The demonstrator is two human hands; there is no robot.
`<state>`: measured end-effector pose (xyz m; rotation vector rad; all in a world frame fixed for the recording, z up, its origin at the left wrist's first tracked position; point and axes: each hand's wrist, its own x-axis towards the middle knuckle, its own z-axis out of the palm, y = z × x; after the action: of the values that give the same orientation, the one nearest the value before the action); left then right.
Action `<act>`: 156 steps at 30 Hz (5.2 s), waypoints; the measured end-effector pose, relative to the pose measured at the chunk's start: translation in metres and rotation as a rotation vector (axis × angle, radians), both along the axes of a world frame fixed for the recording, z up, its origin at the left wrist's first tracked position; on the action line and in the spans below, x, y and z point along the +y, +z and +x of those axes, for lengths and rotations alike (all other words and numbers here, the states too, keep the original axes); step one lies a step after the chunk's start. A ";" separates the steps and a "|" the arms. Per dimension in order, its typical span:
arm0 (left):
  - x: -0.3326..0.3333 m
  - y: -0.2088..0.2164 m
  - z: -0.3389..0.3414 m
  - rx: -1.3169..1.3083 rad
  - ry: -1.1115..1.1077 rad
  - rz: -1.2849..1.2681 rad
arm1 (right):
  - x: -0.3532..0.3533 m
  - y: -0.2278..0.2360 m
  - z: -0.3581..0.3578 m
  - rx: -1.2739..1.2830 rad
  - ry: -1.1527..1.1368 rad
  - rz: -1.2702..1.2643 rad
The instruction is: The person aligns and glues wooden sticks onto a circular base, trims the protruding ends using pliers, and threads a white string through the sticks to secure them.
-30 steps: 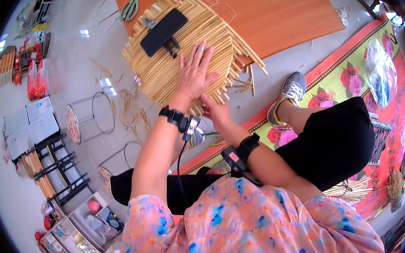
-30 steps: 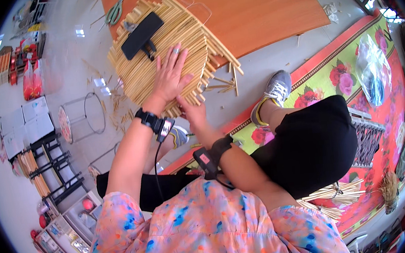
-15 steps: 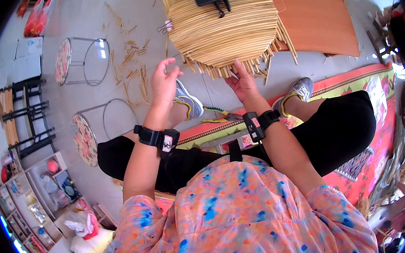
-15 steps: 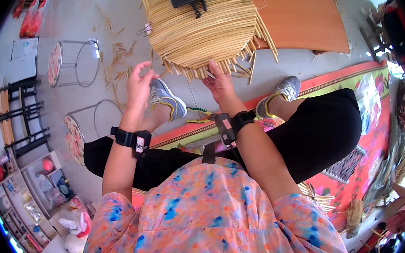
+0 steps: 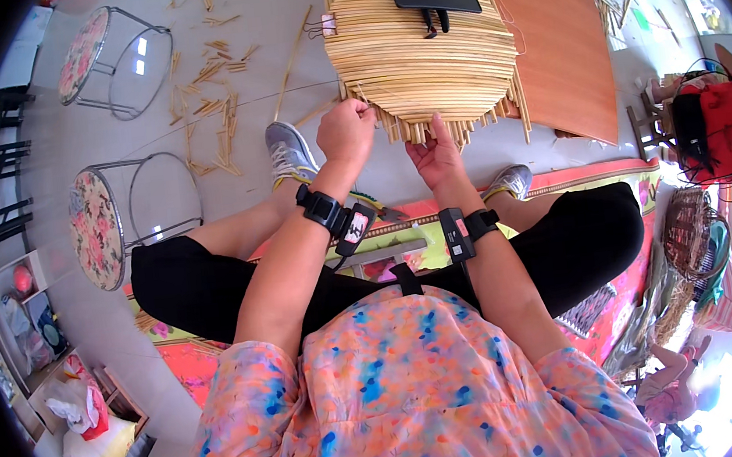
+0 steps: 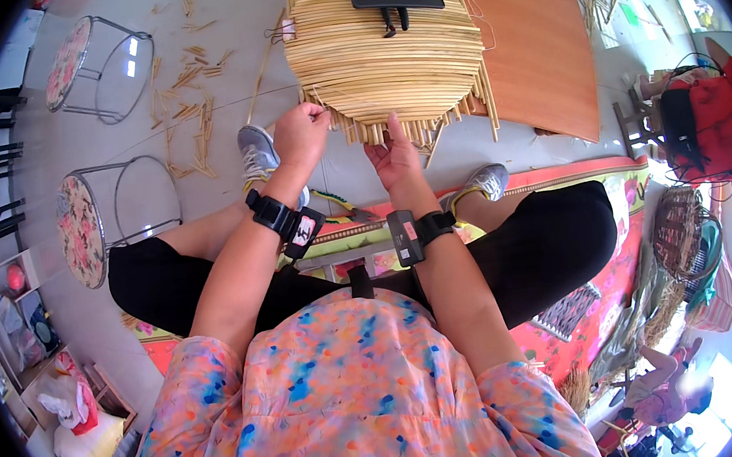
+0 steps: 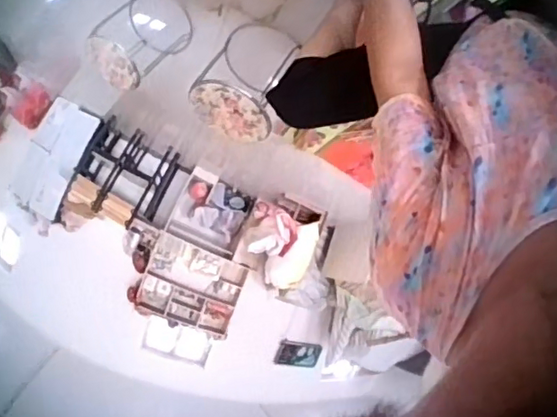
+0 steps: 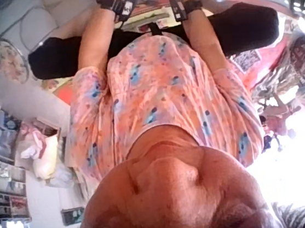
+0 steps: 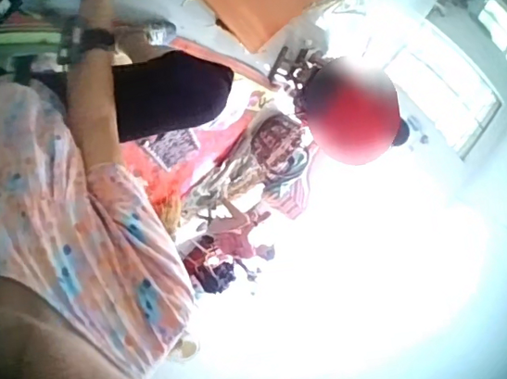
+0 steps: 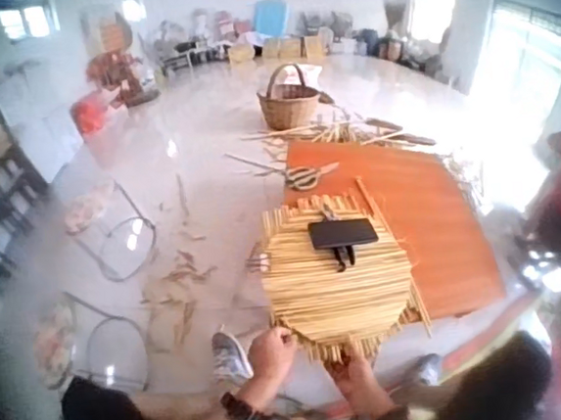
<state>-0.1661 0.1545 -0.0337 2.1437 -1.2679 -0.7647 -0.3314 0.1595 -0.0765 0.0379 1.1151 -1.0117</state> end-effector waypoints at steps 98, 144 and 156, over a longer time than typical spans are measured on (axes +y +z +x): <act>0.005 -0.132 -0.043 0.898 0.117 -0.141 | -0.026 0.009 0.006 0.357 0.097 0.334; 0.025 -0.139 -0.021 1.655 0.013 0.035 | -0.021 0.010 0.012 0.296 0.014 0.291; 0.008 -0.126 -0.040 1.922 0.093 -0.186 | -0.020 0.012 0.012 0.296 0.001 0.326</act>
<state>-0.2057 0.1629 -0.1597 0.5005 -0.0945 -1.7609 -0.3190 0.1394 -0.0645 0.1537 1.5439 -0.8424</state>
